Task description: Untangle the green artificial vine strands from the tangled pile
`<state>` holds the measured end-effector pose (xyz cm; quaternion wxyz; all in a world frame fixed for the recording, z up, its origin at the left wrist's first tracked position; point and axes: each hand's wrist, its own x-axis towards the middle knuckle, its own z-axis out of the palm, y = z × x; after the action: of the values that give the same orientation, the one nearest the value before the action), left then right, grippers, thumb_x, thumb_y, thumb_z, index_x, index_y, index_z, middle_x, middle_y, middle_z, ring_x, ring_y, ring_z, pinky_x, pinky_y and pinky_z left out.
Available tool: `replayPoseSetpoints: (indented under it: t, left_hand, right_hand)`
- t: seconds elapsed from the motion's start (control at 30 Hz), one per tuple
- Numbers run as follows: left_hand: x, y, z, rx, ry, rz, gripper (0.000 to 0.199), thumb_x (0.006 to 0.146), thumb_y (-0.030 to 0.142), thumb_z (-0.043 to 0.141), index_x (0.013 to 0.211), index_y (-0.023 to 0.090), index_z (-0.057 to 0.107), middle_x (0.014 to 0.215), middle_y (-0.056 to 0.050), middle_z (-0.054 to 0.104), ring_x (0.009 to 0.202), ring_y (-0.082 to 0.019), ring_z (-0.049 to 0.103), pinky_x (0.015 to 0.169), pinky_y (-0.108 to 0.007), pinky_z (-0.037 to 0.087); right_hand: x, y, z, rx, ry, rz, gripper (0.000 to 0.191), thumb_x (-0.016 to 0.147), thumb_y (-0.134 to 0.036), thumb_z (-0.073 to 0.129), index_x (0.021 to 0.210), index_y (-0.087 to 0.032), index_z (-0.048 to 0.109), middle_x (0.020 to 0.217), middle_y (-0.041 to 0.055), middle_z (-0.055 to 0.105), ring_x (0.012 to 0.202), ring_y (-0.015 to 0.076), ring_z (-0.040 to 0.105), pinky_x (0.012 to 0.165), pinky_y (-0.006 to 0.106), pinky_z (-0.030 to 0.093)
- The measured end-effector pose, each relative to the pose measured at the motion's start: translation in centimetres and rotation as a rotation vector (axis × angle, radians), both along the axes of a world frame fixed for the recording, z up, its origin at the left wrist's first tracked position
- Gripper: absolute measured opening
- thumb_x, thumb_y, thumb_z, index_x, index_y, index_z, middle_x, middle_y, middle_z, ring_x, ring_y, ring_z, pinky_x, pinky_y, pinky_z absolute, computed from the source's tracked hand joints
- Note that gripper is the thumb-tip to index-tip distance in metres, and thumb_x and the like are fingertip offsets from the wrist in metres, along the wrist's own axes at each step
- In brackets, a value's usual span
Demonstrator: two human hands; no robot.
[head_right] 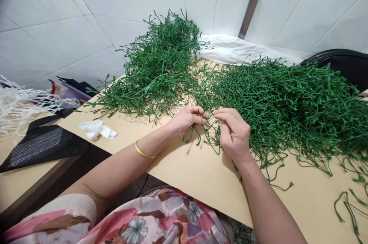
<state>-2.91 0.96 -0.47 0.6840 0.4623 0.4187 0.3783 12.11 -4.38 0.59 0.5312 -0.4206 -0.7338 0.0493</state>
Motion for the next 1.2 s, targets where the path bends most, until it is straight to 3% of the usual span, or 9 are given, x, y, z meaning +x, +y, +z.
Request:
replayPoseSetpoints:
  t: [0.13, 0.23, 0.33, 0.5, 0.73, 0.97, 1.2]
  left_hand:
    - [-0.1, 0.0, 0.1, 0.084, 0.034, -0.004, 0.013, 0.048, 0.011, 0.063, 0.054, 0.012, 0.051, 0.056, 0.004, 0.053, 0.050, -0.004, 0.041, 0.051, -0.021, 0.028]
    - [-0.1, 0.0, 0.2, 0.123, 0.068, -0.033, 0.011, 0.049, 0.010, 0.061, 0.051, 0.012, 0.050, 0.047, 0.007, 0.044, 0.046, -0.003, 0.034, 0.050, -0.021, 0.024]
    - [-0.1, 0.0, 0.0, 0.081, 0.045, -0.058, 0.015, 0.049, 0.010, 0.062, 0.049, 0.013, 0.047, 0.043, 0.007, 0.039, 0.044, -0.002, 0.032, 0.048, -0.021, 0.021]
    - [0.1, 0.2, -0.6, 0.020, -0.015, -0.109, 0.020, 0.051, 0.010, 0.063, 0.048, 0.014, 0.043, 0.042, 0.005, 0.043, 0.041, -0.004, 0.037, 0.046, -0.021, 0.024]
    - [0.0, 0.4, -0.5, -0.009, -0.019, -0.025, 0.014, 0.051, 0.009, 0.065, 0.055, 0.013, 0.052, 0.051, 0.002, 0.052, 0.042, -0.005, 0.043, 0.046, -0.022, 0.030]
    - [0.0, -0.1, 0.1, 0.061, -0.069, -0.056, 0.015, 0.051, 0.008, 0.064, 0.052, 0.012, 0.050, 0.052, 0.003, 0.052, 0.045, -0.003, 0.041, 0.048, -0.021, 0.028]
    - [0.0, -0.1, -0.2, 0.184, 0.028, -0.062, 0.013, 0.054, 0.008, 0.060, 0.055, 0.013, 0.048, 0.049, 0.006, 0.044, 0.046, -0.003, 0.036, 0.048, -0.020, 0.025]
  right_hand:
    - [-0.4, -0.5, 0.1, 0.063, -0.090, 0.088, 0.030, 0.069, 0.000, 0.045, 0.083, -0.021, 0.062, 0.087, 0.0039, 0.065, 0.082, 0.0172, 0.058, 0.072, 0.034, 0.049]
    - [-0.7, -0.1, -0.4, 0.067, -0.239, 0.124, 0.031, 0.071, -0.002, 0.045, 0.091, -0.020, 0.060, 0.093, 0.0055, 0.064, 0.089, 0.0196, 0.057, 0.078, 0.038, 0.046]
    - [-0.8, 0.5, -1.1, 0.025, -0.316, 0.093, 0.030, 0.074, -0.004, 0.042, 0.095, -0.018, 0.057, 0.097, 0.0084, 0.063, 0.096, 0.0209, 0.055, 0.084, 0.040, 0.043]
    - [-1.1, 0.8, -1.3, -0.069, -0.280, 0.010, 0.021, 0.078, -0.007, 0.040, 0.090, -0.018, 0.054, 0.090, 0.0078, 0.062, 0.089, 0.0193, 0.054, 0.079, 0.037, 0.044]
    - [-0.8, 1.1, -1.3, -0.194, -0.269, 0.008, 0.021, 0.074, -0.008, 0.043, 0.090, -0.017, 0.053, 0.089, 0.0077, 0.059, 0.085, 0.0191, 0.054, 0.075, 0.034, 0.044]
    - [0.2, 1.3, -1.3, -0.287, -0.363, 0.000, 0.027, 0.075, -0.013, 0.049, 0.099, -0.020, 0.059, 0.095, 0.0055, 0.064, 0.089, 0.0210, 0.050, 0.076, 0.037, 0.041]
    - [0.8, 1.3, -0.9, -0.305, -0.465, -0.018, 0.021, 0.080, -0.021, 0.049, 0.096, -0.021, 0.063, 0.077, 0.0044, 0.058, 0.081, 0.0192, 0.046, 0.074, 0.036, 0.036]
